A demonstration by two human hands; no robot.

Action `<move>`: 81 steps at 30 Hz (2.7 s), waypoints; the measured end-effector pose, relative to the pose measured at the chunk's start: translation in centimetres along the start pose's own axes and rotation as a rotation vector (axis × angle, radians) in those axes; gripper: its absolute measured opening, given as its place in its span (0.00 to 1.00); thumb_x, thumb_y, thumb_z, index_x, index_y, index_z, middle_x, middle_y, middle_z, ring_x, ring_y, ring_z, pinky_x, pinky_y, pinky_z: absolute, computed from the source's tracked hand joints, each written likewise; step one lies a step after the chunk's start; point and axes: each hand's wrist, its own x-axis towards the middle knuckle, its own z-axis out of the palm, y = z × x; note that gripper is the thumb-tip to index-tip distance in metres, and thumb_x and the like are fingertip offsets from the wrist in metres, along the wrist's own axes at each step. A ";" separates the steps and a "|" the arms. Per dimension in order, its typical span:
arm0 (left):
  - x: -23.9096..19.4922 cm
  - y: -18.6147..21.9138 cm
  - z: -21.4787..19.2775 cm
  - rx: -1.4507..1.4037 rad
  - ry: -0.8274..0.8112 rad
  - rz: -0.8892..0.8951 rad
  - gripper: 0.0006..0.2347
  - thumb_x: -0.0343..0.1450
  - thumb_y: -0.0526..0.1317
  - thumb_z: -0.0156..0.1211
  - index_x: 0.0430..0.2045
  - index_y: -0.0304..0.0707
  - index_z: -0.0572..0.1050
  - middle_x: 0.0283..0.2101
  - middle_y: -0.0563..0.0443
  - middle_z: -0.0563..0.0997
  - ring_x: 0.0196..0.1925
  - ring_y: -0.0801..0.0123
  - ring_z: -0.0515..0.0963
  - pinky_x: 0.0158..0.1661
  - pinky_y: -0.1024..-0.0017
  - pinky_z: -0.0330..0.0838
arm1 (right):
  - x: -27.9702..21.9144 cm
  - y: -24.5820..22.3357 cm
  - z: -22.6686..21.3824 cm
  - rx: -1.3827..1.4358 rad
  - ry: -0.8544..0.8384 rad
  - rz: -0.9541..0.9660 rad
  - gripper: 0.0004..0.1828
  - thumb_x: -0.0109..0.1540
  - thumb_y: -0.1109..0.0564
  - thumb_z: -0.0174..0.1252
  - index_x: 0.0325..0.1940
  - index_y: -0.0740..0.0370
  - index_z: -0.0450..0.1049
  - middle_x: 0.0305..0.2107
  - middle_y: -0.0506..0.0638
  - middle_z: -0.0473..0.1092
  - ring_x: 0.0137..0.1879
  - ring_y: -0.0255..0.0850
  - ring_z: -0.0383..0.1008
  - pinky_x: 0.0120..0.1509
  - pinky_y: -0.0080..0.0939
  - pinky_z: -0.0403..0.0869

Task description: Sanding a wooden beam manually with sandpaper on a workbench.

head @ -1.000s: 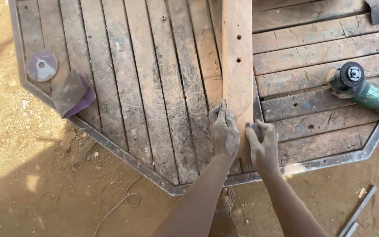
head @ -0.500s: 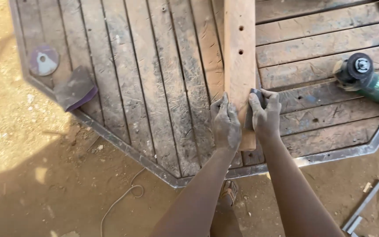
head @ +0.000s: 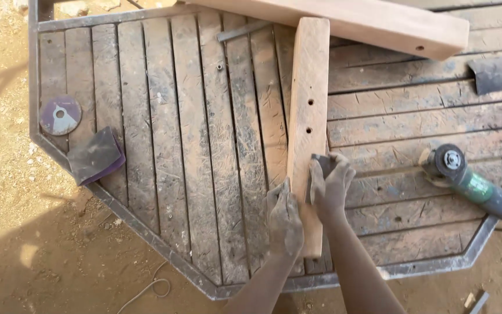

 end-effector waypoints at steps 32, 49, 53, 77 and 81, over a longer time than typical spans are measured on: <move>-0.4 -1.6 3.9 0.487 0.161 -0.085 0.17 0.74 0.49 0.41 0.54 0.46 0.70 0.49 0.49 0.75 0.52 0.57 0.75 0.50 0.51 0.68 | 2.5 -2.7 -2.2 0.056 -0.225 0.113 0.43 0.63 0.38 0.50 0.76 0.61 0.48 0.66 0.66 0.53 0.73 0.55 0.49 0.74 0.60 0.55; 12.3 5.2 6.8 0.668 0.190 -0.152 0.18 0.80 0.49 0.40 0.54 0.36 0.73 0.45 0.44 0.74 0.44 0.56 0.73 0.44 0.54 0.76 | 28.6 -11.2 10.3 -0.037 -0.211 0.048 0.41 0.62 0.32 0.54 0.67 0.56 0.49 0.63 0.63 0.55 0.63 0.64 0.64 0.65 0.61 0.63; 12.6 5.5 6.5 0.657 0.219 -0.097 0.20 0.79 0.45 0.41 0.63 0.35 0.68 0.46 0.43 0.74 0.45 0.54 0.72 0.45 0.51 0.71 | 25.0 -12.8 8.3 -0.089 -0.223 -0.006 0.41 0.66 0.35 0.51 0.75 0.53 0.46 0.63 0.62 0.51 0.64 0.67 0.58 0.63 0.68 0.64; 13.7 -0.9 10.0 0.743 0.635 0.194 0.17 0.75 0.51 0.50 0.49 0.42 0.78 0.33 0.46 0.71 0.34 0.53 0.75 0.26 0.54 0.70 | 12.4 -6.0 -5.5 -0.530 -0.815 -0.782 0.48 0.56 0.48 0.63 0.77 0.54 0.52 0.76 0.53 0.47 0.78 0.66 0.41 0.78 0.59 0.54; 13.9 0.0 9.4 0.653 0.618 0.206 0.17 0.73 0.52 0.54 0.46 0.41 0.81 0.32 0.46 0.73 0.34 0.53 0.76 0.25 0.54 0.71 | 12.8 -6.1 -5.0 -0.862 -0.741 -0.888 0.57 0.47 0.54 0.65 0.79 0.46 0.49 0.74 0.47 0.48 0.77 0.59 0.47 0.75 0.54 0.62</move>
